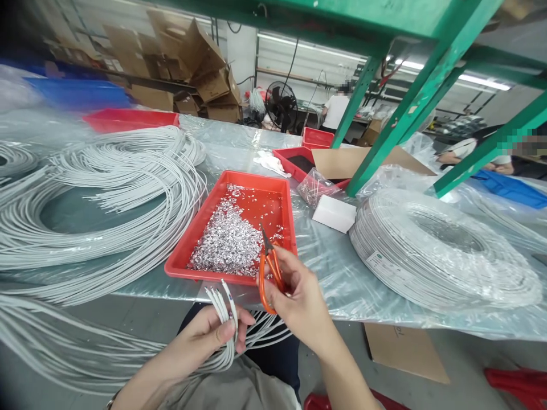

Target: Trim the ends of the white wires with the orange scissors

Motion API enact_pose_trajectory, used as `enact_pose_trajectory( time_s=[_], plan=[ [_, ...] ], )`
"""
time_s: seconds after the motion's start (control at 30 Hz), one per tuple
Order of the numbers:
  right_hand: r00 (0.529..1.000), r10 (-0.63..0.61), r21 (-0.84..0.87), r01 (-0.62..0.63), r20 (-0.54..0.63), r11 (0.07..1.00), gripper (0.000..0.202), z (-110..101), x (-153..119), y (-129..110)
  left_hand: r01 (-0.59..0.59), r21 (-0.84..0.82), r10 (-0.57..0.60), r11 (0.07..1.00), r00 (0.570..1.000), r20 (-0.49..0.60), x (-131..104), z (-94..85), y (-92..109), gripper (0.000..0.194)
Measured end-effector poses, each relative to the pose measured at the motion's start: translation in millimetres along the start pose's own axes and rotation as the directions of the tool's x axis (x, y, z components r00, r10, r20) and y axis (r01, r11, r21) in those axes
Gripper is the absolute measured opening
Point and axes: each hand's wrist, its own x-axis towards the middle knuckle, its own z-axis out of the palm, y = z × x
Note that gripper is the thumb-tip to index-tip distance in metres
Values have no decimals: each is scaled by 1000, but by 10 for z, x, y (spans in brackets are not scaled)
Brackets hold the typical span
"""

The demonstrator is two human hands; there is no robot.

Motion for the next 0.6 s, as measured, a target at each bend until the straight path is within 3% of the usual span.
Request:
enact_pose_trajectory(
  time_s=[0.1, 0.17, 0.4, 0.6],
  plan=[
    [992, 44, 151, -62, 116, 987, 40, 61, -121, -28, 27, -75, -25, 997, 999, 34, 3, -8, 0, 31],
    [985, 55, 200, -87, 162, 976, 39, 92, -171, -42, 41, -109, -41, 993, 999, 1, 14, -6, -19, 30],
    [989, 66, 236, -96, 134, 967, 39, 145, -257, -13, 105, -103, -113, 989, 991, -75, -2, 122, -4, 36],
    [994, 43, 299, -73, 105, 951, 43, 154, -320, 19, 38, 44, -31, 998, 989, -145, -34, 228, 67, 39]
  ],
)
